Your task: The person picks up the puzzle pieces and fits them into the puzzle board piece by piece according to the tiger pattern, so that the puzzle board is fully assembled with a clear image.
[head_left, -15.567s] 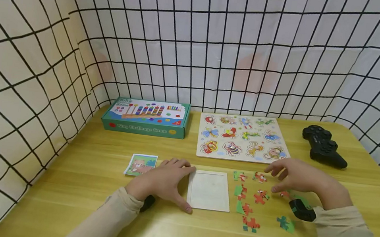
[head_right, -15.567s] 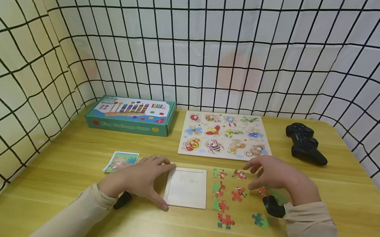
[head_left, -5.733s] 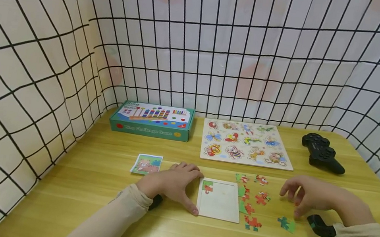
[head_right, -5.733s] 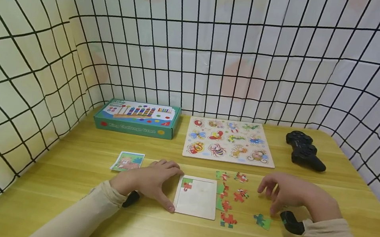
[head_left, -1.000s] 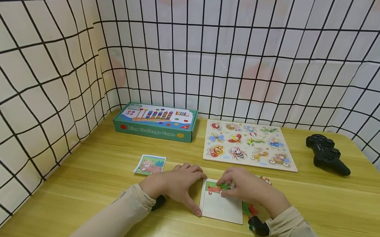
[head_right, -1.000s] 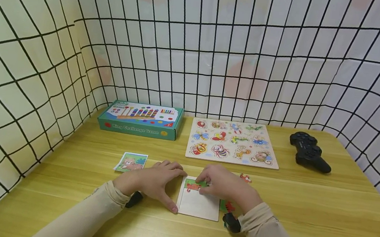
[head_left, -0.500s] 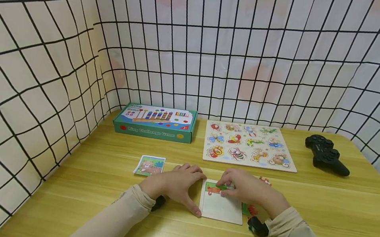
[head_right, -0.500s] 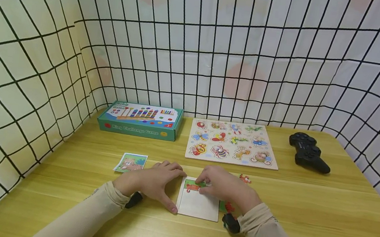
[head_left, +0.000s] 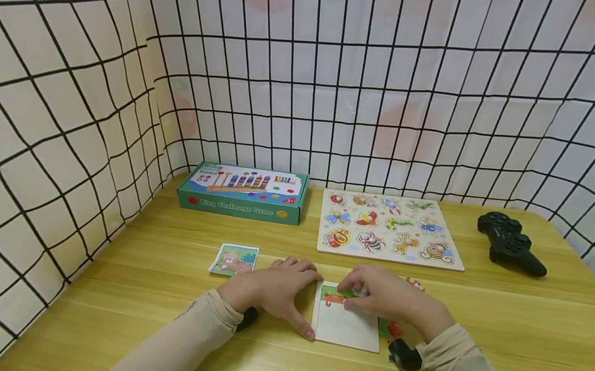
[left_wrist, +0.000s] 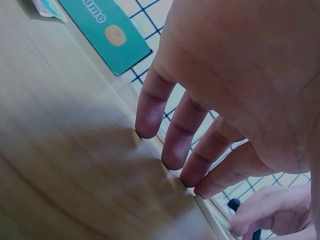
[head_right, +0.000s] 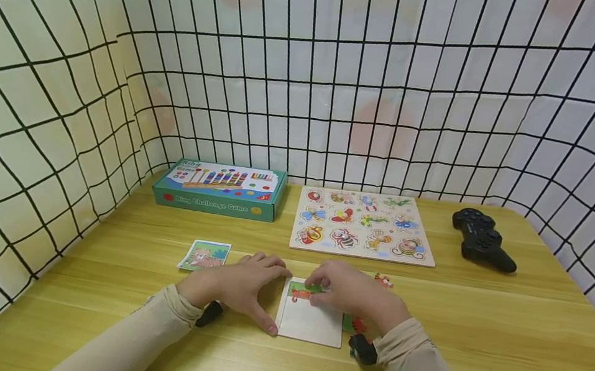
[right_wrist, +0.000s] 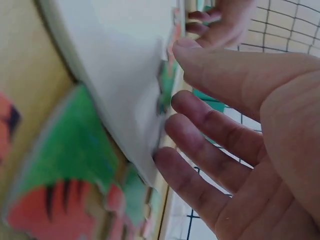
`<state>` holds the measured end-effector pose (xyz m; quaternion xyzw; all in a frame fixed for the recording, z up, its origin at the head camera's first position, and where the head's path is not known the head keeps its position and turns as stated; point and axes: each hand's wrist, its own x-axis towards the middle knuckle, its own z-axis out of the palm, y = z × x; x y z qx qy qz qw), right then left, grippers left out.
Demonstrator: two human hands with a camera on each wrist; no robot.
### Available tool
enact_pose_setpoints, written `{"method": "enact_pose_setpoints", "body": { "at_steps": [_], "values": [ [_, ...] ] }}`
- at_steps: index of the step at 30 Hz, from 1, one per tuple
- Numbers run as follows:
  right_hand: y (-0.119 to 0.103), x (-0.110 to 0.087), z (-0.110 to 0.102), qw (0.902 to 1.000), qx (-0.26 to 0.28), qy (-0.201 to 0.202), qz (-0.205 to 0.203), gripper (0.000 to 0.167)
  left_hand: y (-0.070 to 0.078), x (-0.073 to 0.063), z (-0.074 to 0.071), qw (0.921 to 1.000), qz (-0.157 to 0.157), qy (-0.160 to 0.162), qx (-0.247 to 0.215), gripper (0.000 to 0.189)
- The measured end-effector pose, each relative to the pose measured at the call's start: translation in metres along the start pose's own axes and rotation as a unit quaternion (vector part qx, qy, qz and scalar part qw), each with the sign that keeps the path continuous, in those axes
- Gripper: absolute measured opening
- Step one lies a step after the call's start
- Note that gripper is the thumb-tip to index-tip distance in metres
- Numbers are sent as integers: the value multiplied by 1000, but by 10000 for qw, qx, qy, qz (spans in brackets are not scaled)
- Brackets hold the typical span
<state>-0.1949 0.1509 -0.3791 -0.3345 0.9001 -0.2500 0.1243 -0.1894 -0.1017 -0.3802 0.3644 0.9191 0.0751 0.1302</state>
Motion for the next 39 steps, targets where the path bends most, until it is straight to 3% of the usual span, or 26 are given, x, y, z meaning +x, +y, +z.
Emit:
{"method": "enact_pose_setpoints", "body": {
  "at_steps": [6,18,39],
  "values": [
    [7,-9,-17,9993,357,118,66,28,-1,1,1,10000,-1,16,14,102],
    [27,-38,-56,9985,-54,398,378,30,-3,2,3,9999,84,30,90,102],
    [55,-57,-67,9976,301,116,619,37,-2,0,2,10000,46,20,61,103]
  ]
}}
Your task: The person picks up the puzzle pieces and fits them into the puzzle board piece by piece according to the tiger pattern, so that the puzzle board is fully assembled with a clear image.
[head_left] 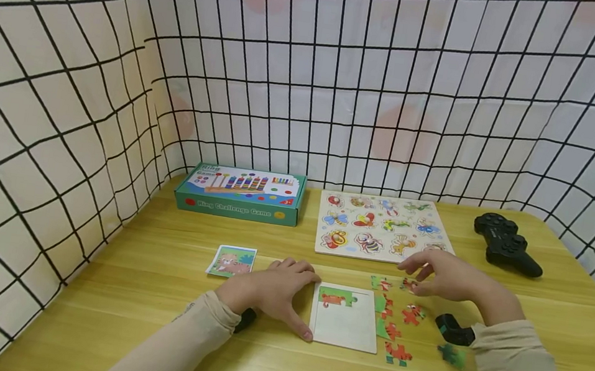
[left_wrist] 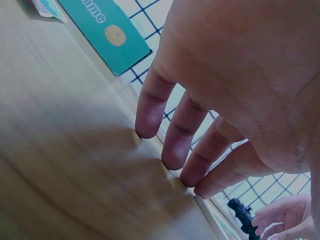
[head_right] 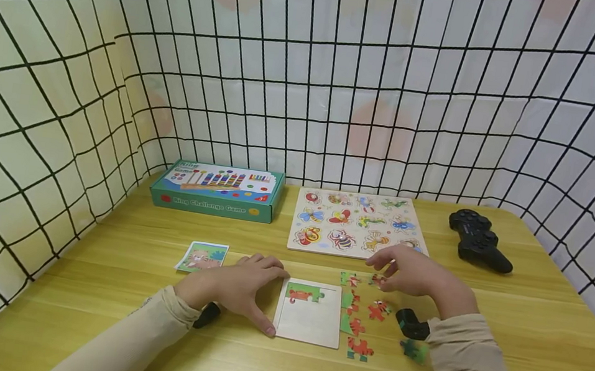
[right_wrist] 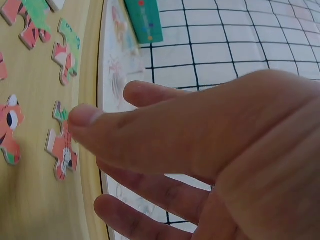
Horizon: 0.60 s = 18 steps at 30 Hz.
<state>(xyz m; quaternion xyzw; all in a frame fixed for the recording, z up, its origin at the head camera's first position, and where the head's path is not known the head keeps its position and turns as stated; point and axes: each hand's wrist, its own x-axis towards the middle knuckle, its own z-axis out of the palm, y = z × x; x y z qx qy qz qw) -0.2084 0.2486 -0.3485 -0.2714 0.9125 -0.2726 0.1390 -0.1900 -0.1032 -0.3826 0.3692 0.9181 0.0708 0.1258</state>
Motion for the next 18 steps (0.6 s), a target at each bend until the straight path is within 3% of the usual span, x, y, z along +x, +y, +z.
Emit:
{"method": "enact_pose_setpoints", "body": {
  "at_steps": [12,18],
  "values": [
    [6,-1,0,9968,585,-329,445,54,0,1,1,10000,-67,-22,-38,104],
    [5,-2,2,9930,726,-657,654,48,0,2,1,10000,-52,-24,-19,104]
  ]
}}
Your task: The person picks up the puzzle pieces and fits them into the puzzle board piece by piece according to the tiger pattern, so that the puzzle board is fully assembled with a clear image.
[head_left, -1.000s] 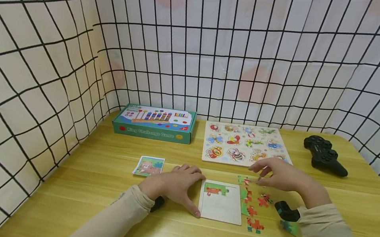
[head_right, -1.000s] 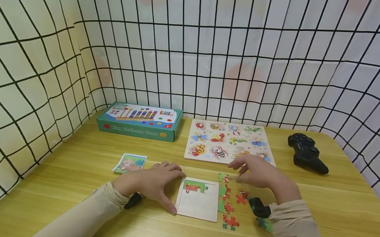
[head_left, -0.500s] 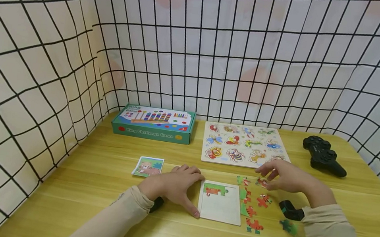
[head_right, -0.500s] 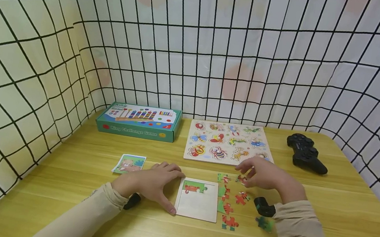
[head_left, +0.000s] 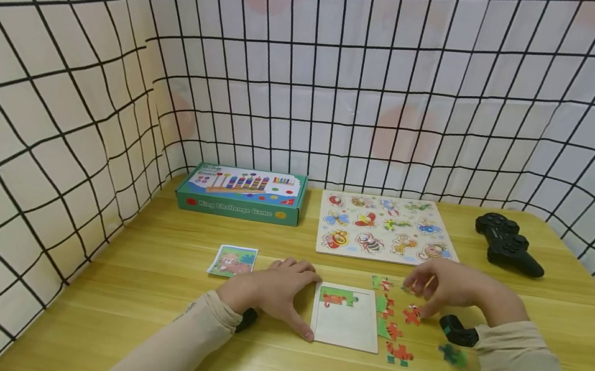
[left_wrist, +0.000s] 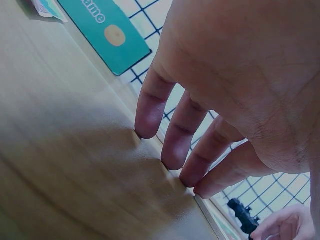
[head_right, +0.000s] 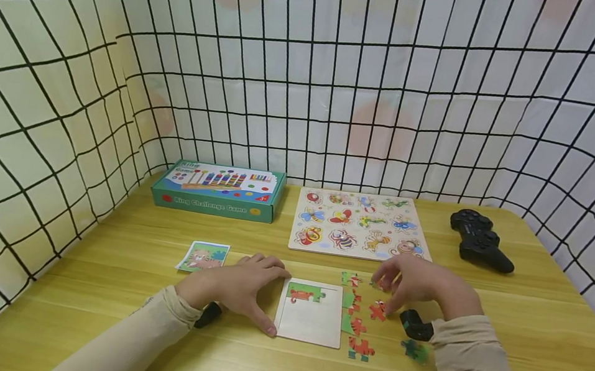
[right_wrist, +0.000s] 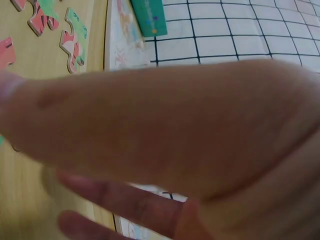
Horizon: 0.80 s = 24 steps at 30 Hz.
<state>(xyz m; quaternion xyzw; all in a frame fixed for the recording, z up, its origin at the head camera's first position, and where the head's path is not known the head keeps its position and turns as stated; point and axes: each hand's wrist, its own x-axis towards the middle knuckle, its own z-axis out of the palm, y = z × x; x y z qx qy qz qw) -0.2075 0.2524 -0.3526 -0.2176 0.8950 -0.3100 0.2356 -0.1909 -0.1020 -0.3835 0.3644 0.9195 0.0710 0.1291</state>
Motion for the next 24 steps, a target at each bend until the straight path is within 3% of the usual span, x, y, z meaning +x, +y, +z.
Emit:
{"method": "enact_pose_setpoints", "body": {
  "at_steps": [7,24],
  "values": [
    [-1,2,5,9985,76,-388,371,44,0,0,0,10000,-19,-24,-12,103],
    [-9,4,12,9977,-214,-482,419,42,-1,0,0,10000,29,19,3,103]
  ]
}}
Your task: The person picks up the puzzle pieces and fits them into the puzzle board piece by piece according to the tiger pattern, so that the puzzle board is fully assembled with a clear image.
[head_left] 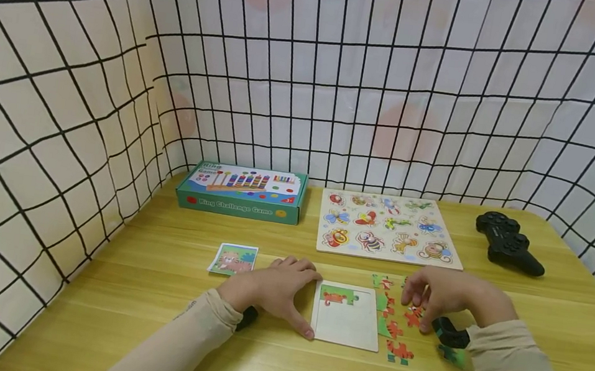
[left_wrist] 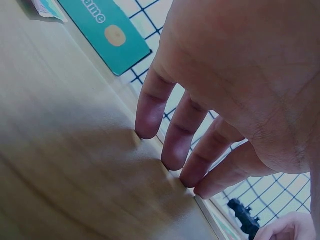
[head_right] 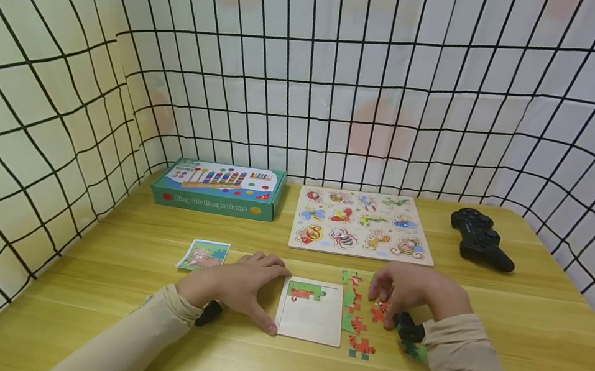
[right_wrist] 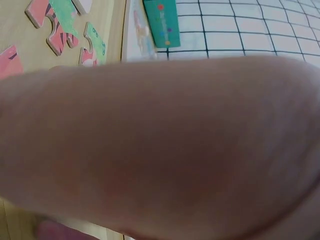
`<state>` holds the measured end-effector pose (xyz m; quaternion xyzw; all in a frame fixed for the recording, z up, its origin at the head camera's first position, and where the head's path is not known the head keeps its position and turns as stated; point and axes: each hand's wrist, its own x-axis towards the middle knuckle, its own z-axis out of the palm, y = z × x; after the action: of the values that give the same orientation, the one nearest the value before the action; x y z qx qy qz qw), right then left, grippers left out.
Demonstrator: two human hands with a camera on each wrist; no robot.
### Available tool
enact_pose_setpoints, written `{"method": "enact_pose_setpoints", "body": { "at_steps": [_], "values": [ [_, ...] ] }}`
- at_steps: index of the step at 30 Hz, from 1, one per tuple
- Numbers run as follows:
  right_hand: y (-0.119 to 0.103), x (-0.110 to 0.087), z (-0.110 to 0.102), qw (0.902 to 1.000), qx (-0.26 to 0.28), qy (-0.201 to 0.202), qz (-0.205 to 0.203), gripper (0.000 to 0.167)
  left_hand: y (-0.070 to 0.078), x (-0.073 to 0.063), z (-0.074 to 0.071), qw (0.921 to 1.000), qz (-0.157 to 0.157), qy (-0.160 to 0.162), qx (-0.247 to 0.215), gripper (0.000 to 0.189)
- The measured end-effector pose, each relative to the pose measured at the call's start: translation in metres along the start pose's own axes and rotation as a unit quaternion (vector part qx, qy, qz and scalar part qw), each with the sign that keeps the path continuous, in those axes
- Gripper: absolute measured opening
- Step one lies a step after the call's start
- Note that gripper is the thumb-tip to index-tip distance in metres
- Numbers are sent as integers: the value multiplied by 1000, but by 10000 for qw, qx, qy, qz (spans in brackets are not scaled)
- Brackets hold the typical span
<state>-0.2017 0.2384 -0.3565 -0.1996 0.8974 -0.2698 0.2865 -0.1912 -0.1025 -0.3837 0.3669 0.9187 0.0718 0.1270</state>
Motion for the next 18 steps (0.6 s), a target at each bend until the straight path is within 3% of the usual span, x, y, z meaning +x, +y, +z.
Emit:
{"method": "enact_pose_setpoints", "body": {
  "at_steps": [7,18],
  "values": [
    [2,-10,1,9999,127,-22,-21,47,0,1,0,10000,54,4,-4,103],
    [17,-49,8,9998,-46,-153,101,46,0,0,0,10000,-14,-3,-11,104]
  ]
}}
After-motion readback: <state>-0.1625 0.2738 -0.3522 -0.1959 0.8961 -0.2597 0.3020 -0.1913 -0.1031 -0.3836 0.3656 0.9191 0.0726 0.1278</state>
